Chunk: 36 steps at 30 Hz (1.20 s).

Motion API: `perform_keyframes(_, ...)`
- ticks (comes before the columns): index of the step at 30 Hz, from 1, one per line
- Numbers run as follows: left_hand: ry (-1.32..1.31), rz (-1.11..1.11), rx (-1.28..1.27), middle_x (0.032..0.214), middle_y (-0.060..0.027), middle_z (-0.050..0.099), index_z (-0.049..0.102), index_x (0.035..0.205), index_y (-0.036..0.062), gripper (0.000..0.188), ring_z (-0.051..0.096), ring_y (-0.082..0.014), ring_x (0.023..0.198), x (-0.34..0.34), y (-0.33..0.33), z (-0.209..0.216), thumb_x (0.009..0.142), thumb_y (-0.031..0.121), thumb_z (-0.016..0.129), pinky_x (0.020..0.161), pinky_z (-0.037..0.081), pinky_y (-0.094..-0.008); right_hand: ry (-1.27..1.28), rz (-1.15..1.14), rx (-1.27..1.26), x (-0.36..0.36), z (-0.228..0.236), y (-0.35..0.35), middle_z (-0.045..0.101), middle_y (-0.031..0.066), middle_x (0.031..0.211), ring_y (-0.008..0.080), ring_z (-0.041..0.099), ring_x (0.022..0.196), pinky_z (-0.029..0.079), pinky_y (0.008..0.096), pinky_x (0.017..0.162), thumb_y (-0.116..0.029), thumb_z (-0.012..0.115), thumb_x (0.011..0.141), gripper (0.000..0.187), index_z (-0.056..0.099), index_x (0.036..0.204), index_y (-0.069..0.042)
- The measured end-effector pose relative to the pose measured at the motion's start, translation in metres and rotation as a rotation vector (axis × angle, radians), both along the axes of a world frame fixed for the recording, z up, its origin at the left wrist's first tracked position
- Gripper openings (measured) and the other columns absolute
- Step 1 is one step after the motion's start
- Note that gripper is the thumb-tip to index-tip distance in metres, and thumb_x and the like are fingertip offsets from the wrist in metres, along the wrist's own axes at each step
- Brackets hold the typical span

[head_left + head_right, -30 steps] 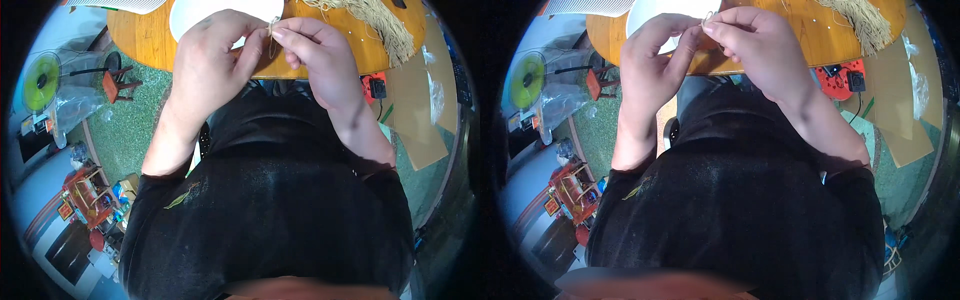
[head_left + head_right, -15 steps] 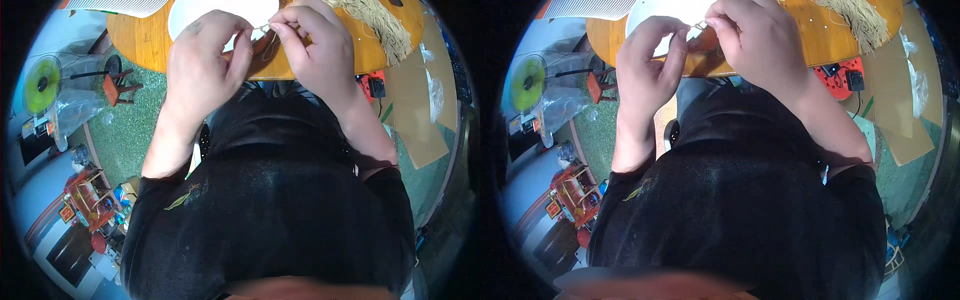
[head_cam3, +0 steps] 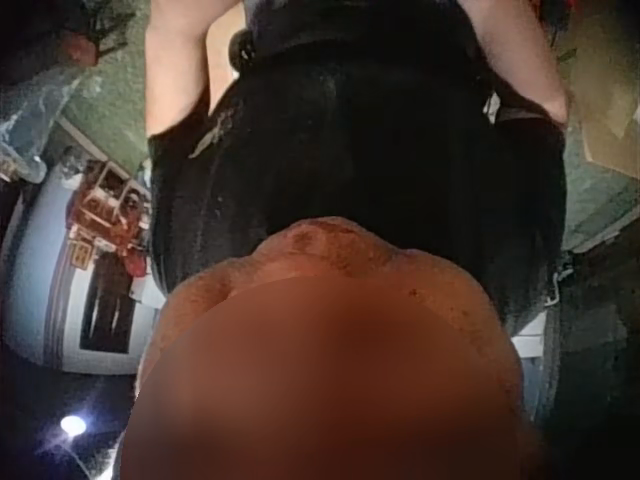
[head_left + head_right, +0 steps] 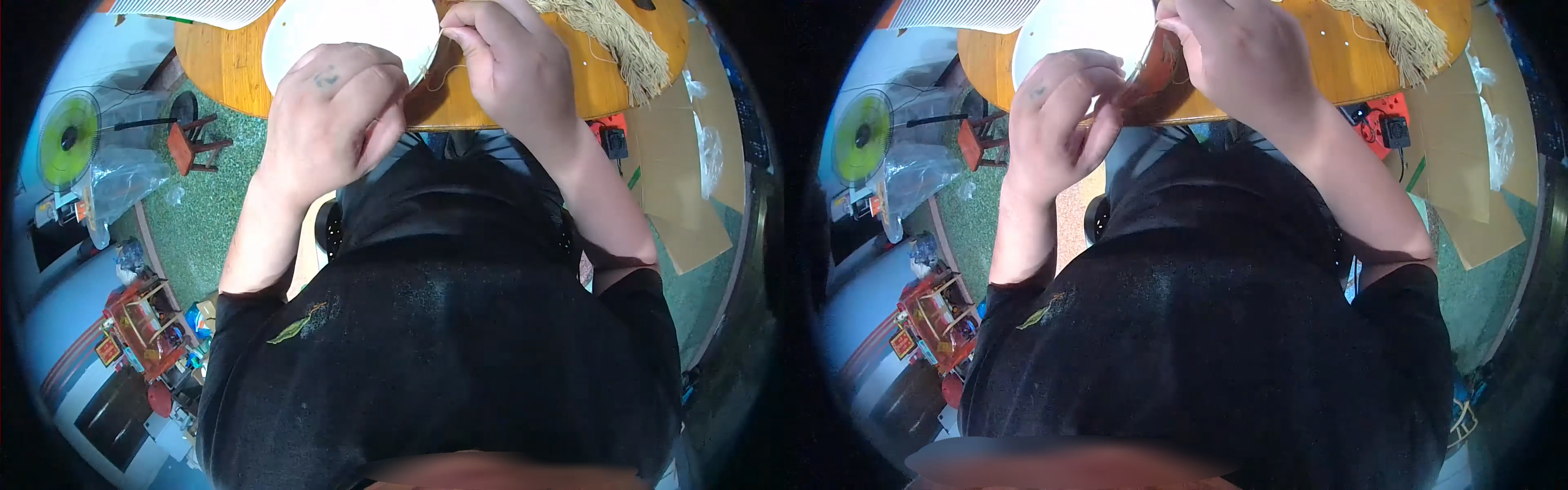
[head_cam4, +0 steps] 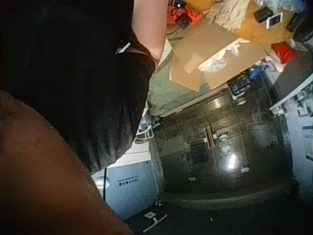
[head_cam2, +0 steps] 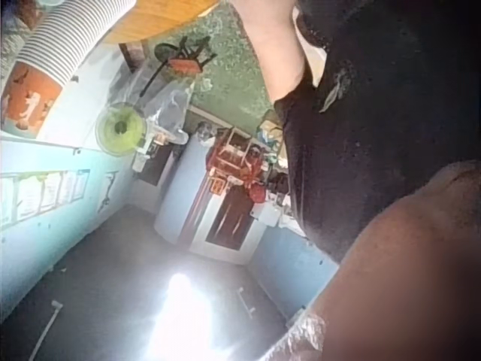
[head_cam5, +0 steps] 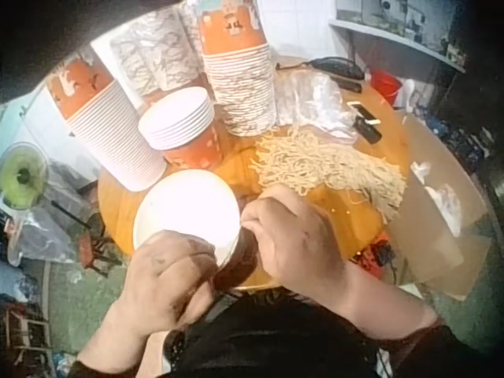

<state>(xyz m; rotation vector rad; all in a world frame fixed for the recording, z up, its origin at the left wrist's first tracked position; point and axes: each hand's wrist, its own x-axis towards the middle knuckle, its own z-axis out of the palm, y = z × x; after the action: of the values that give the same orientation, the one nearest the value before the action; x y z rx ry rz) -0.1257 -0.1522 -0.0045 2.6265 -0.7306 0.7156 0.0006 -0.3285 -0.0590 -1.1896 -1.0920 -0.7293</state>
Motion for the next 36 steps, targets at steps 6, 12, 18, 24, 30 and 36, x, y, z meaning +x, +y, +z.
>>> perform_keyframes(6, 0.215, 0.05, -0.158, 0.092, -0.0125, 0.071, 0.07, 0.094, 0.0038, 0.011, 0.071, -0.0314, 0.087, 0.0, 0.003, 0.012, 0.087, 0.012, 0.071, 0.081, 0.057, -0.0386, 0.182, -0.086, -0.511, -0.023, 0.047, -0.024, 0.064, 0.0148, 0.088, 0.0349, 0.066, 0.078, 0.053, 0.0392, 0.068, 0.003, 0.074, 0.084, 0.012, 0.066, 0.093, -0.002)
perform_keyframes(12, 0.468, 0.151, -0.467, 0.102, -0.0062, 0.075, 0.072, 0.111, -0.0021, 0.017, 0.071, -0.0135, 0.1, 0.008, -0.005, 0.03, 0.104, 0.011, 0.065, 0.087, 0.055, -0.0274, 0.064, -0.04, -0.45, -0.018, 0.053, -0.016, 0.066, 0.0147, 0.087, 0.032, 0.067, 0.075, 0.053, 0.0375, 0.065, 0.003, 0.073, 0.085, 0.011, 0.067, 0.093, -0.001)
perform_keyframes(18, 0.963, 0.401, -0.653, 0.09, -0.0022, 0.069, 0.069, 0.109, -0.0034, 0.015, 0.063, -0.0077, 0.079, 0.026, -0.029, 0.056, 0.097, 0.004, 0.071, 0.071, 0.052, -0.0241, 0.203, 0.024, -0.48, -0.022, 0.058, -0.022, 0.065, 0.0137, 0.085, 0.026, 0.069, 0.075, 0.054, 0.0336, 0.065, 0.005, 0.071, 0.085, 0.008, 0.069, 0.091, 0.0)
perform_keyframes(24, 0.817, 0.229, -0.82, 0.095, -0.0035, 0.075, 0.074, 0.108, -0.0008, 0.018, 0.071, -0.0094, 0.087, 0.023, -0.013, 0.016, 0.101, 0.015, 0.071, 0.073, 0.06, -0.024, 0.126, -0.086, -0.316, -0.026, 0.014, -0.037, 0.071, 0.0059, 0.101, 0.015, 0.068, 0.085, 0.055, 0.0271, 0.075, 0.009, 0.077, 0.084, 0.024, 0.073, 0.105, -0.002)
perform_keyframes(30, 0.836, 0.251, -0.798, 0.092, -0.003, 0.074, 0.074, 0.106, -0.0017, 0.019, 0.069, -0.008, 0.083, 0.026, -0.009, 0.015, 0.103, 0.017, 0.07, 0.072, 0.059, -0.0236, -0.073, -0.062, -0.388, -0.03, -0.002, -0.039, 0.071, 0.0029, 0.096, 0.0214, 0.071, 0.086, 0.058, 0.0299, 0.073, 0.002, 0.079, 0.079, 0.024, 0.077, 0.099, -0.011)
perform_keyframes(36, 0.716, 0.25, -0.672, 0.089, -0.004, 0.074, 0.074, 0.106, -0.0025, 0.02, 0.068, -0.0095, 0.08, 0.028, -0.011, 0.013, 0.103, 0.016, 0.068, 0.072, 0.056, -0.024, -0.139, -0.107, -0.527, -0.022, 0.002, -0.032, 0.07, 0.0013, 0.094, 0.0199, 0.071, 0.085, 0.058, 0.0318, 0.074, -0.005, 0.079, 0.082, 0.017, 0.077, 0.098, -0.01)
